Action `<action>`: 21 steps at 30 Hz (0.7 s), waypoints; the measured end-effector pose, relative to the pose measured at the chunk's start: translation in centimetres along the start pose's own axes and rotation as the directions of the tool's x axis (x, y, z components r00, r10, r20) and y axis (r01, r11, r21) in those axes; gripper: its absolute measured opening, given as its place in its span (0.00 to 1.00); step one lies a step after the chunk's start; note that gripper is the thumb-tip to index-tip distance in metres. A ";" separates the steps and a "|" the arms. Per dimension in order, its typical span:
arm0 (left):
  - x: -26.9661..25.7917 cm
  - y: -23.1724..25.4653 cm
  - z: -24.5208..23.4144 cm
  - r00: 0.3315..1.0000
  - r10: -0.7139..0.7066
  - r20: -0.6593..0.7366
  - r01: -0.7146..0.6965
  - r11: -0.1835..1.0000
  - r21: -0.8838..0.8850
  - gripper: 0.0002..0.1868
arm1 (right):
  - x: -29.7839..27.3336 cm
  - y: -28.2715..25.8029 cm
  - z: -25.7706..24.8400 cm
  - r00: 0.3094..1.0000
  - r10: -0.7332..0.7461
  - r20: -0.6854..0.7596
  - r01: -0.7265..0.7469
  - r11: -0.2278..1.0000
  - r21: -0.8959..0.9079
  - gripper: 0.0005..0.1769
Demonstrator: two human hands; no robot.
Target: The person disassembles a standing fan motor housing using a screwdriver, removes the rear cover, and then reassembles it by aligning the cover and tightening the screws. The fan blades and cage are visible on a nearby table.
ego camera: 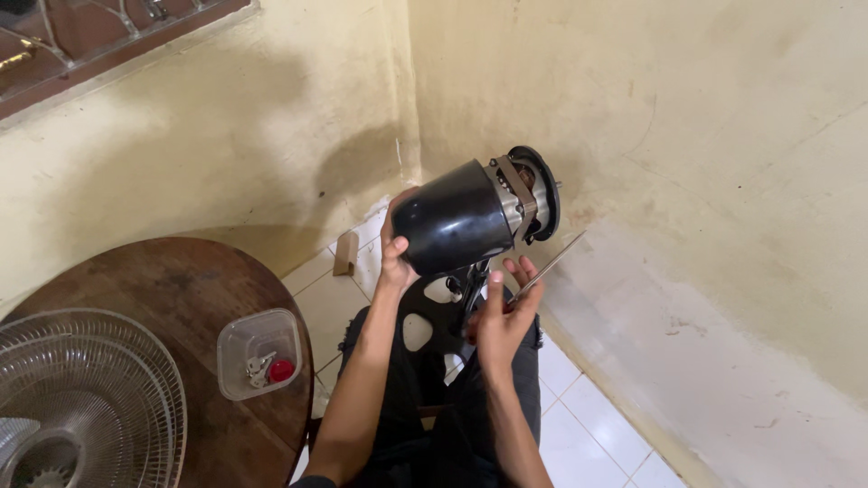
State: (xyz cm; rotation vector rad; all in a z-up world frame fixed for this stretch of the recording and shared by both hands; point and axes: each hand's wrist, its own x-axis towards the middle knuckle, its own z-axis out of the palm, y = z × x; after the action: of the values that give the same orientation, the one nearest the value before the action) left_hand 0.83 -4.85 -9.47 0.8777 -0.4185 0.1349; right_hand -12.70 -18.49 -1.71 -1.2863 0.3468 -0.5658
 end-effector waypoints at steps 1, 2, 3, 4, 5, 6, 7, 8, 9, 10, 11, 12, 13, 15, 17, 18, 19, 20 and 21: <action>0.4 0.0 -0.2 1.000 -0.005 0.004 0.005 1.000 0.027 0.50 | -0.2 -0.2 0.2 1.000 -0.005 0.012 0.005 1.000 -0.011 0.31; 0.8 0.0 -0.3 1.000 -0.011 0.008 0.010 0.999 0.053 0.50 | -0.4 -0.4 0.4 0.999 -0.018 0.033 0.019 1.000 -0.019 0.33; 1.2 0.0 -0.5 0.999 -0.032 0.003 0.032 0.998 0.059 0.49 | -0.5 -0.5 0.6 0.998 -0.029 0.054 0.030 0.999 -0.026 0.36; 1.6 -0.1 -0.7 0.999 -0.054 -0.002 0.054 0.996 0.065 0.48 | -0.7 -0.6 0.8 0.996 -0.040 0.076 0.042 0.999 -0.033 0.38; 1.9 -0.1 -0.9 0.997 -0.074 -0.009 0.075 0.995 0.072 0.48 | -0.8 -0.6 1.0 0.994 -0.059 0.093 0.062 0.998 -0.031 0.40; 2.2 -0.2 -1.1 0.996 -0.087 -0.006 0.087 0.992 0.092 0.47 | -0.9 -0.7 1.2 0.991 -0.078 0.109 0.081 0.996 -0.028 0.41; 2.5 -0.2 -1.3 0.995 -0.098 -0.003 0.098 0.989 0.113 0.46 | -0.9 -0.7 1.4 0.987 -0.098 0.127 0.102 0.994 -0.024 0.42; 2.8 -0.2 -1.5 0.994 -0.109 -0.001 0.109 0.985 0.134 0.45 | -0.7 -0.8 1.5 0.988 -0.089 0.125 0.093 0.995 -0.024 0.42; 2.9 -0.2 -1.7 0.990 -0.140 -0.001 0.139 0.981 0.138 0.44 | -0.5 -0.8 1.4 0.989 -0.077 0.124 0.081 0.996 -0.024 0.41; 3.1 -0.2 -1.9 0.985 -0.171 -0.001 0.169 0.975 0.142 0.44 | -0.3 -0.8 1.4 0.990 -0.066 0.123 0.069 0.997 -0.025 0.41; 3.2 -0.1 -2.0 0.979 -0.202 -0.001 0.200 0.969 0.145 0.43 | -0.2 -0.8 1.4 0.991 -0.073 0.115 0.077 0.997 -0.029 0.40; 3.4 0.0 -2.2 0.977 -0.215 0.005 0.211 0.964 0.162 0.42 | -0.2 -0.7 1.3 0.991 -0.081 0.108 0.085 0.996 -0.032 0.39; 3.7 0.1 -2.3 0.974 -0.228 0.012 0.222 0.958 0.179 0.41 | -0.1 -0.7 1.2 0.991 -0.090 0.100 0.094 0.995 -0.037 0.38; 4.3 0.4 -2.5 0.967 -0.252 0.038 0.238 0.947 0.217 0.39 | -0.1 -0.4 1.2 0.981 -0.178 0.078 0.184 0.979 -0.082 0.38; 4.7 0.8 -2.7 0.959 -0.273 0.076 0.245 0.934 0.260 0.39 | 0.2 -0.2 1.2 0.965 -0.262 0.009 0.262 0.957 -0.125 0.36; 4.8 0.9 -2.7 0.957 -0.277 0.083 0.247 0.933 0.263 0.40 | 0.7 -0.1 1.1 0.952 -0.303 -0.050 0.293 0.945 -0.146 0.34; 4.8 0.9 -2.7 0.955 -0.282 0.088 0.251 0.931 0.265 0.40 | 1.1 0.0 0.8 0.934 -0.342 -0.107 0.322 0.931 -0.170 0.33; 4.8 1.0 -2.7 0.953 -0.287 0.093 0.254 0.929 0.268 0.41 | 1.9 0.1 0.6 0.939 -0.314 -0.142 0.295 0.945 -0.139 0.31; 4.7 1.0 -2.7 0.960 -0.262 0.099 0.227 0.934 0.275 0.41 | 3.1 0.1 0.3 0.943 -0.284 -0.176 0.268 0.957 -0.107 0.30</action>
State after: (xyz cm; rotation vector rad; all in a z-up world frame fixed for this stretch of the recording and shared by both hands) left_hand 5.65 -2.41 -8.36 1.1968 -0.4188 -0.1034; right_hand -9.96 -20.03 -1.53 -1.3739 0.3520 -0.9251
